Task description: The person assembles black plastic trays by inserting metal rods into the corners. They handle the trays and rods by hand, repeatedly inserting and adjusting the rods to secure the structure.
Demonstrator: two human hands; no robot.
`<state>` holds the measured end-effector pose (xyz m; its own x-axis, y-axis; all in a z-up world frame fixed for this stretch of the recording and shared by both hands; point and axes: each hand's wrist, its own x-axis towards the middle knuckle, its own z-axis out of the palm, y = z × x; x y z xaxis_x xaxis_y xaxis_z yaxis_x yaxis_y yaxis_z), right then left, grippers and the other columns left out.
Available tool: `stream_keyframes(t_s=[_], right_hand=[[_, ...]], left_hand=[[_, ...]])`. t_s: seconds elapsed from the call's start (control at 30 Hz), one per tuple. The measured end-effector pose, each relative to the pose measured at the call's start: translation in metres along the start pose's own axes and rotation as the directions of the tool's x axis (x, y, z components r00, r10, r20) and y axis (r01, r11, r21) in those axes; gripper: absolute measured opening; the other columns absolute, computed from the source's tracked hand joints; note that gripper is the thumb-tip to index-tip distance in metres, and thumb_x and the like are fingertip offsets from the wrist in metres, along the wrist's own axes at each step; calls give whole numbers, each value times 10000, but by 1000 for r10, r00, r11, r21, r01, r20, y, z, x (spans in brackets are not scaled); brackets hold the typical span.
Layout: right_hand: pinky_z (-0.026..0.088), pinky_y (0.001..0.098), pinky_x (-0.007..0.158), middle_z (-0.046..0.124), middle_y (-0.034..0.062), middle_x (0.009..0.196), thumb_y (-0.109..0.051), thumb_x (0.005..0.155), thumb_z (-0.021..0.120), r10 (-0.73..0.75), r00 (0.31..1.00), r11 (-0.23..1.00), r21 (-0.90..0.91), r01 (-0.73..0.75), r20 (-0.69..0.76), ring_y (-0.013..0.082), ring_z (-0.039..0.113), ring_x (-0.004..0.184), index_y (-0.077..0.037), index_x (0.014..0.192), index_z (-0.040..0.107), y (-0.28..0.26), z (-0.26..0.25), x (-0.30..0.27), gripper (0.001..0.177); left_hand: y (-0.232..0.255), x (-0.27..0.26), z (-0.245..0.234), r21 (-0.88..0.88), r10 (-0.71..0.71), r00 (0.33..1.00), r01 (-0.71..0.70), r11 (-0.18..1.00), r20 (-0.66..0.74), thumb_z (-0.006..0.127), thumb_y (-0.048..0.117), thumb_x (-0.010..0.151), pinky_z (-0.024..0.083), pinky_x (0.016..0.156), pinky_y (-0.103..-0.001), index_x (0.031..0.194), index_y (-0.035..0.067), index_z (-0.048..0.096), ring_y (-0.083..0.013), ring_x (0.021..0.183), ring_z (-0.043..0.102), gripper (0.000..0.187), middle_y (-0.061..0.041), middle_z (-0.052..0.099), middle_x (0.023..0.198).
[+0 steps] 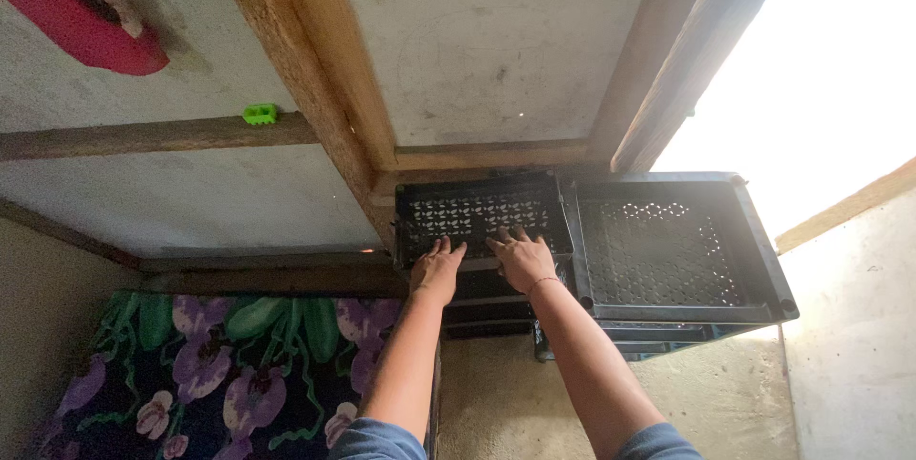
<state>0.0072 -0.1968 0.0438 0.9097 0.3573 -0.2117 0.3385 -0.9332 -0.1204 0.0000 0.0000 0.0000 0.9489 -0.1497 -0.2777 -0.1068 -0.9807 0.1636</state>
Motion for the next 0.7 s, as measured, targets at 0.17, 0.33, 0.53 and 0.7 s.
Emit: stream_keyframes(t_s=[0.17,0.33,0.53,0.7], right_hand=[[405,563,1110,383,-3,1626,-277,893,741,-1,1000,1000,-17,0,-14,286,340,1497,-335,1516,468,-1,-4,-4,683],[368,582,1128,330,-8,1639,-283,885,747,3,1000,1000,-8,-3,21,298,289,1506,-349,1524,440,-1,-4,-1,712],[389,572,1113,341,0,1638,-273,888,750,6,1000,1000,-21,-6,19,292,303,1507,-335,1524,448,-1,-5,-2,706],[425,557,1084,390,1,1615,-280,891,747,-12,1000,999,-46,11,-24,283,353,1476,-328,1512,470,-2,-5,-4,682]], left_hand=[[10,-21,-34,-44,10,998,-7,999,54,573,-112,890,337,1200,-399,1570,286,382,-251,1537,277,811,-79,251,1680],[15,-22,-40,10,2,998,-3,1000,63,587,-118,877,327,1194,-407,1580,277,352,-249,1531,265,840,-85,237,1674],[14,-23,-41,18,-1,997,0,1000,77,593,-110,883,331,1203,-398,1585,275,349,-245,1541,266,837,-86,238,1683],[16,-24,-45,4,-22,995,22,1000,93,582,-134,877,309,1206,-395,1582,286,334,-235,1538,248,858,-64,214,1682]])
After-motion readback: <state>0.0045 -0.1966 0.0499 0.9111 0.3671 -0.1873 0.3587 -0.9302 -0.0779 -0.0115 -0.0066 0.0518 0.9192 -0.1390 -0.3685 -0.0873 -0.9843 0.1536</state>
